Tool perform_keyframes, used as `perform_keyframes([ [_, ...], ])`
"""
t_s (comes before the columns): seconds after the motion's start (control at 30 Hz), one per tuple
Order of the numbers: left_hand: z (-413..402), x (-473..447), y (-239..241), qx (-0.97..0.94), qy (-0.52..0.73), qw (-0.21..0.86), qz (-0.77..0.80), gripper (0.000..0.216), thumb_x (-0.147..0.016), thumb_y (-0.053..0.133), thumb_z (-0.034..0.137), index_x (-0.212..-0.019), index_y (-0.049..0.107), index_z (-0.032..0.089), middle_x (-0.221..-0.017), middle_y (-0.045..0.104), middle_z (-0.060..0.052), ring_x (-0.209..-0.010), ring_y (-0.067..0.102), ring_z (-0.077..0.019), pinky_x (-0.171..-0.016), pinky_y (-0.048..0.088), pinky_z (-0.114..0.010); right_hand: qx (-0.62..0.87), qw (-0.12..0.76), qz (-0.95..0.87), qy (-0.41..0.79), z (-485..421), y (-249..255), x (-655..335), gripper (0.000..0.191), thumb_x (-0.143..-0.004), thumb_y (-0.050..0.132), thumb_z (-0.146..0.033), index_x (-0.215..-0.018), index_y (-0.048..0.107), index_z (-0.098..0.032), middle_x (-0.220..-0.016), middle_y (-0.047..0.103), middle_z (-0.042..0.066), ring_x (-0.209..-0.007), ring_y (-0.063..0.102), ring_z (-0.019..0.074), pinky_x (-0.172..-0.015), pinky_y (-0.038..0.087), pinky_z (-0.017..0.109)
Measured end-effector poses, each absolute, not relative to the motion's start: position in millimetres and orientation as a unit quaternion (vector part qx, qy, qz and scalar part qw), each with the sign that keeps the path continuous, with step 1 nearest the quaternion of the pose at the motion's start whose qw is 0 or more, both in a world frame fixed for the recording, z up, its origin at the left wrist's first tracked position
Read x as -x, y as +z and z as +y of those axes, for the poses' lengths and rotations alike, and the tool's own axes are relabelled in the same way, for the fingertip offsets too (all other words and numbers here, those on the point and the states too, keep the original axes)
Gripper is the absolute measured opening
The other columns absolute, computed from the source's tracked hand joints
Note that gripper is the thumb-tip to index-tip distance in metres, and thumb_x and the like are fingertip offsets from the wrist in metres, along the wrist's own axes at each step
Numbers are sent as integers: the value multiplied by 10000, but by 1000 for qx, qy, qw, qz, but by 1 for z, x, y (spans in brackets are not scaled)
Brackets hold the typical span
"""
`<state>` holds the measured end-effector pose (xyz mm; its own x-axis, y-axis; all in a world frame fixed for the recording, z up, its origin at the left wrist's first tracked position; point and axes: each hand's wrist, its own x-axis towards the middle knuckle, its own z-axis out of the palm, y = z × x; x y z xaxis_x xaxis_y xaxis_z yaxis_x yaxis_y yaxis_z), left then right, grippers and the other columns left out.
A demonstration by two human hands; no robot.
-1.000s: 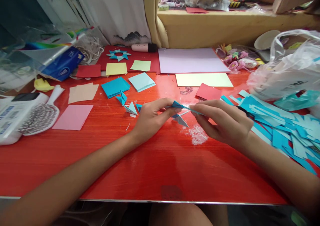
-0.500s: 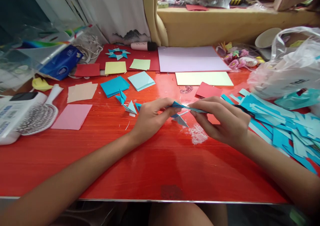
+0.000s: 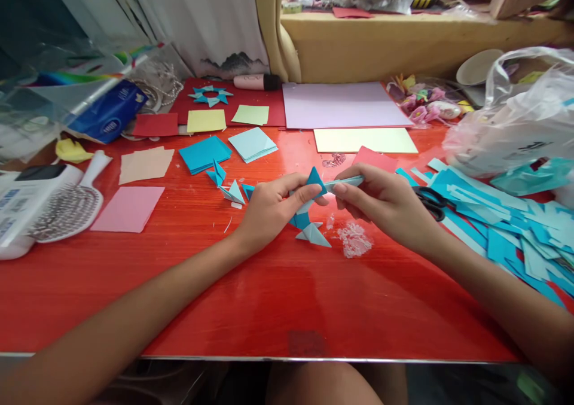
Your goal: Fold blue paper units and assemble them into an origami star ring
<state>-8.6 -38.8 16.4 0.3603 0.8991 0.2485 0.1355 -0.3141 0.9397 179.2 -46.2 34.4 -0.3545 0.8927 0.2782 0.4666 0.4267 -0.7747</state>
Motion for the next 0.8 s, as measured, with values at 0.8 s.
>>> perform_keyframes([
  [0.8, -29, 10, 8, -719, 320, 472, 397, 387, -845, 462, 470, -792, 705, 173, -536, 551, 16, -448, 371, -68, -414, 241, -214, 509, 348, -706, 347, -51, 14, -165, 337, -882, 463, -408, -658, 516, -162, -485, 487, -45, -430, 417, 65, -453, 317, 204],
])
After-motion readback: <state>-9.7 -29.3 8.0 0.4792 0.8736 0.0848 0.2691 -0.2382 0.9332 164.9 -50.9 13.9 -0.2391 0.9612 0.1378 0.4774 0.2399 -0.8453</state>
